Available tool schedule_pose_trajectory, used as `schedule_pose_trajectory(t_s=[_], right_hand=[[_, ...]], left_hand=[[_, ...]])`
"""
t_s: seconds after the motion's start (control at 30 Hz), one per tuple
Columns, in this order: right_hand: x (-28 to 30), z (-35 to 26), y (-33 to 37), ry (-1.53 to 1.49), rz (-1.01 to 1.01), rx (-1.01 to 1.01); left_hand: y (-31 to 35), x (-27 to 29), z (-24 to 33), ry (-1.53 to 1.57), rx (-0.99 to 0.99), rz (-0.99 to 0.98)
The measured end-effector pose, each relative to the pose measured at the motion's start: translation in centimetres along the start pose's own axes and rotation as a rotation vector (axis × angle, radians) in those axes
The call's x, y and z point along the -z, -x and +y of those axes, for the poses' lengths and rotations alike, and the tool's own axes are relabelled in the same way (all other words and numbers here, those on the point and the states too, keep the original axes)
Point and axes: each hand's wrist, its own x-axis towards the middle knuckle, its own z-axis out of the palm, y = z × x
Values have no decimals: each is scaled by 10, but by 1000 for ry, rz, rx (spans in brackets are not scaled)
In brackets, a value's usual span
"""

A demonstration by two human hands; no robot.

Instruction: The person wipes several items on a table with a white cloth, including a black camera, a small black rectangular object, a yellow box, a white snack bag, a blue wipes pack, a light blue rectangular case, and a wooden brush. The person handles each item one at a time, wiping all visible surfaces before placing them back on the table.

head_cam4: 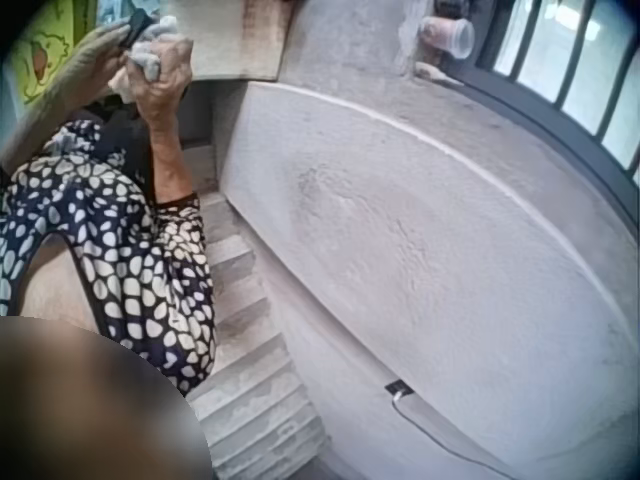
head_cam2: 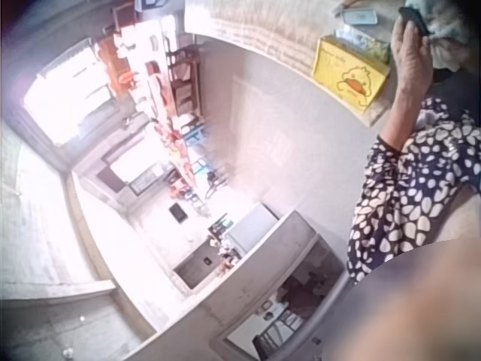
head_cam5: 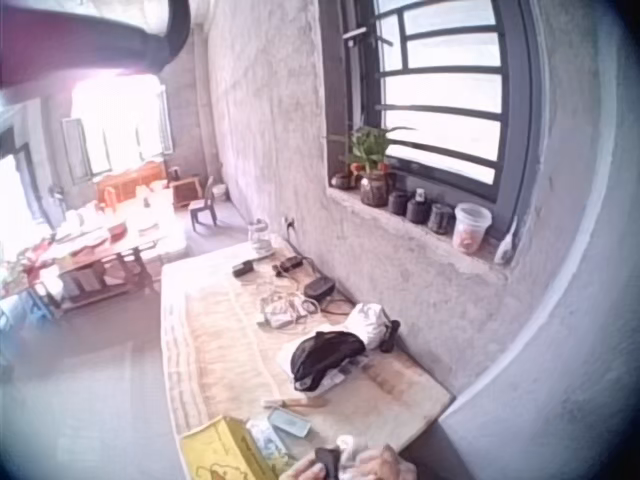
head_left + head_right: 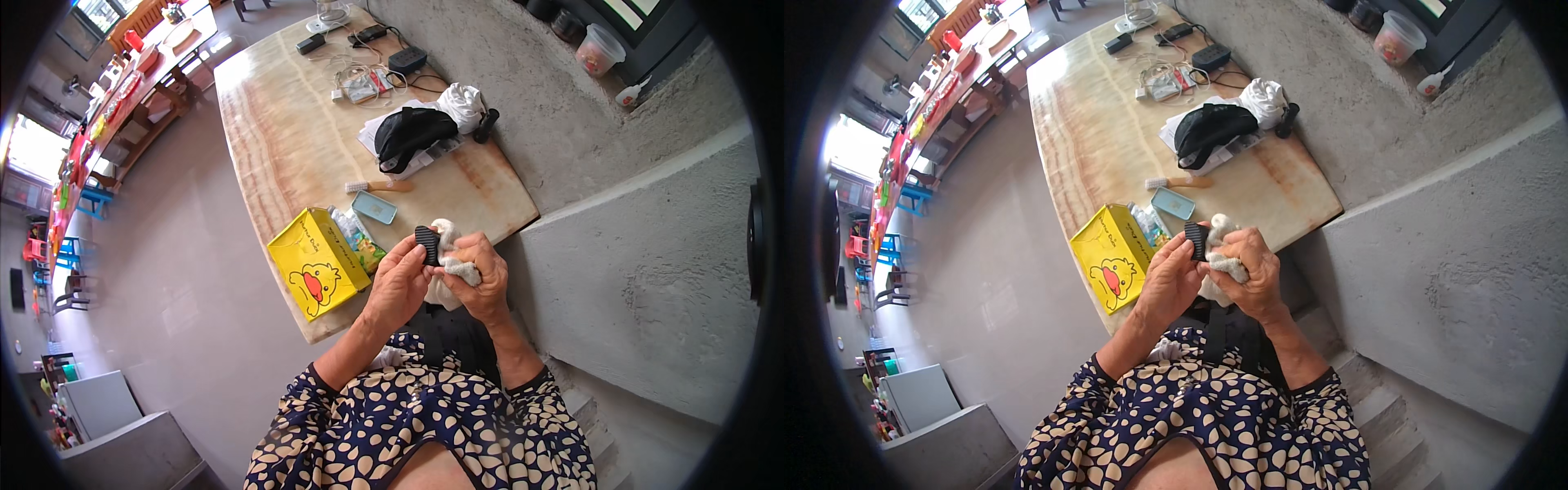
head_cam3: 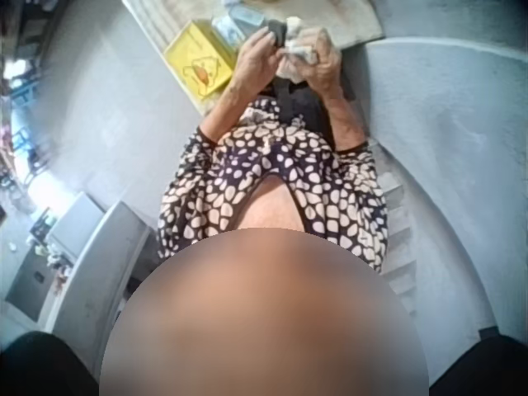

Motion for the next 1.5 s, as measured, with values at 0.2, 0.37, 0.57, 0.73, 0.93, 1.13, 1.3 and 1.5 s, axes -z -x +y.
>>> schedule_pose_trajectory(t_s=[0.2, 0.37, 0.57, 0.73, 0.93, 1.13, 1.3, 1.5], right_hand=[[10, -14, -20, 107, 7, -11], [-9, -4, -15, 438, -69, 244], [-19, 6, -6, 443, 33, 387], [-10, 5, -5, 225, -21, 196], [-3, -4, -21, 255, -48, 14], [-13, -1, -21, 300, -166, 155], [-4, 3, -16, 180, -81, 89], [-1, -20, -44, 313, -171, 173]], left_hand=[[-2, -3, 0, 5, 7, 45], [-1, 4, -3, -2, -3, 47], [-1, 10, -5, 40, -3, 27], [-2, 12, -3, 30, 25, 80], [-4, 21, 3, 89, 42, -59], [2, 8, 10, -194, -58, -19], [5, 13, 12, -182, 6, -92], [5, 6, 15, -530, -99, -30]])
